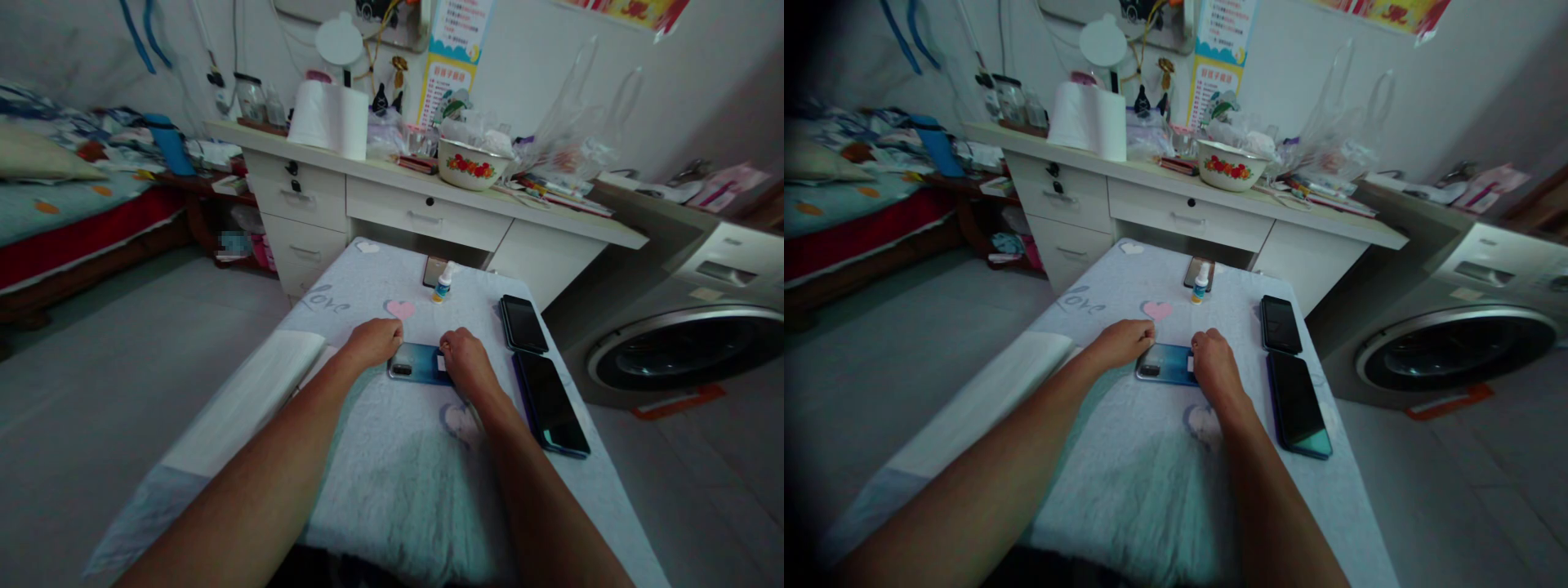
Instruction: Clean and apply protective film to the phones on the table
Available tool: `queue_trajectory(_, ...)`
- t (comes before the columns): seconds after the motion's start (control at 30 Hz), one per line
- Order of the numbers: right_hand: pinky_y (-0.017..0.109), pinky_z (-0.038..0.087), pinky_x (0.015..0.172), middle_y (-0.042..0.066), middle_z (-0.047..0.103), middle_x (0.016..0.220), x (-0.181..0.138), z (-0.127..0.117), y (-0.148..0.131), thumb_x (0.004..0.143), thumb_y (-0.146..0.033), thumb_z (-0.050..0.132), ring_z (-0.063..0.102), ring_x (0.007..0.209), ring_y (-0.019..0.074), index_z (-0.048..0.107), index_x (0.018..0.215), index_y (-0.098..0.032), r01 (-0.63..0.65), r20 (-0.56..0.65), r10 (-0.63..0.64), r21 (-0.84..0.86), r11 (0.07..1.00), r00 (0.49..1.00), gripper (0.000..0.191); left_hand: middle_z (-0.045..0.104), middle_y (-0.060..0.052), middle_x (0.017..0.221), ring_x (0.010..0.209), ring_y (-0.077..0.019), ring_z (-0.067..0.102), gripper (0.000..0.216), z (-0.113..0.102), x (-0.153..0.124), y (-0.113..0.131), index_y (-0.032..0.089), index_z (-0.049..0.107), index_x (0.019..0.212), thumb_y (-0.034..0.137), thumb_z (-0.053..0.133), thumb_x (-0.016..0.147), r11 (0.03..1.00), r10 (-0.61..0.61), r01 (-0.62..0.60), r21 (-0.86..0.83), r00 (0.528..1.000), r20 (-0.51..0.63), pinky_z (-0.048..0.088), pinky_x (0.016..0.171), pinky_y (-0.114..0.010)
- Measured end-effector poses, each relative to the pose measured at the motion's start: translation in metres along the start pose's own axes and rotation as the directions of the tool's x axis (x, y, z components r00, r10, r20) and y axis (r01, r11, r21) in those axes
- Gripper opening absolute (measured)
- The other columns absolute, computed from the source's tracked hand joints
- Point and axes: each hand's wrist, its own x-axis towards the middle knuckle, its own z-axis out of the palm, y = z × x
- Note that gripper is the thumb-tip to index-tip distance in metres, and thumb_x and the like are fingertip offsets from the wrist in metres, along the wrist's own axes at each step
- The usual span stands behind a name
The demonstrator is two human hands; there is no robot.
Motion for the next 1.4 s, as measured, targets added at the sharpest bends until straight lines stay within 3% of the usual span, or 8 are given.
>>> queue_trajectory(0.5,0.022,0.037,0.084,0.007,0.059,0.094,0.003,0.011,-0.021,0.093,-0.014,0.042,0.053,0.090,0.0148,0.067,0.093,-0.016,0.257,-0.056,-0.252,0.108,0.960,0.966,0.025,0.069,-0.004,0.087,0.080,-0.0163,0.060,0.017,-0.002,-0.001,0.001,0.020,0.065,0.087,0.025,0.049,0.083,0.999,-0.007,0.007,0.032,1.000,0.003,0.040,0.066,-0.025)
queue_trajectory(0.93,0.023,0.036,0.076,0.010,0.062,0.094,-0.004,-0.005,0.017,0.092,-0.017,0.044,0.057,0.085,0.0158,0.070,0.095,-0.015,0.013,0.022,-0.014,0.022,1.000,1.000,0.026,0.070,-0.003,0.087,0.077,-0.0148,0.060,0.016,-0.003,-0.001,-0.004,0.019,0.065,0.083,0.018,0.050,0.079,0.999,0.004,-0.004,-0.034,1.000,0.012,0.039,0.066,-0.023)
queue_trajectory(1.4,0.022,0.037,0.077,0.007,0.061,0.094,-0.011,-0.002,-0.008,0.090,-0.013,0.048,0.055,0.084,0.0131,0.068,0.092,-0.014,0.135,-0.001,-0.136,0.125,0.983,0.991,0.021,0.070,-0.004,0.086,0.077,-0.0148,0.061,0.016,-0.005,-0.001,-0.005,0.017,0.067,0.080,0.016,0.052,0.076,0.999,-0.019,0.018,-0.040,0.999,-0.028,0.040,0.067,-0.023)
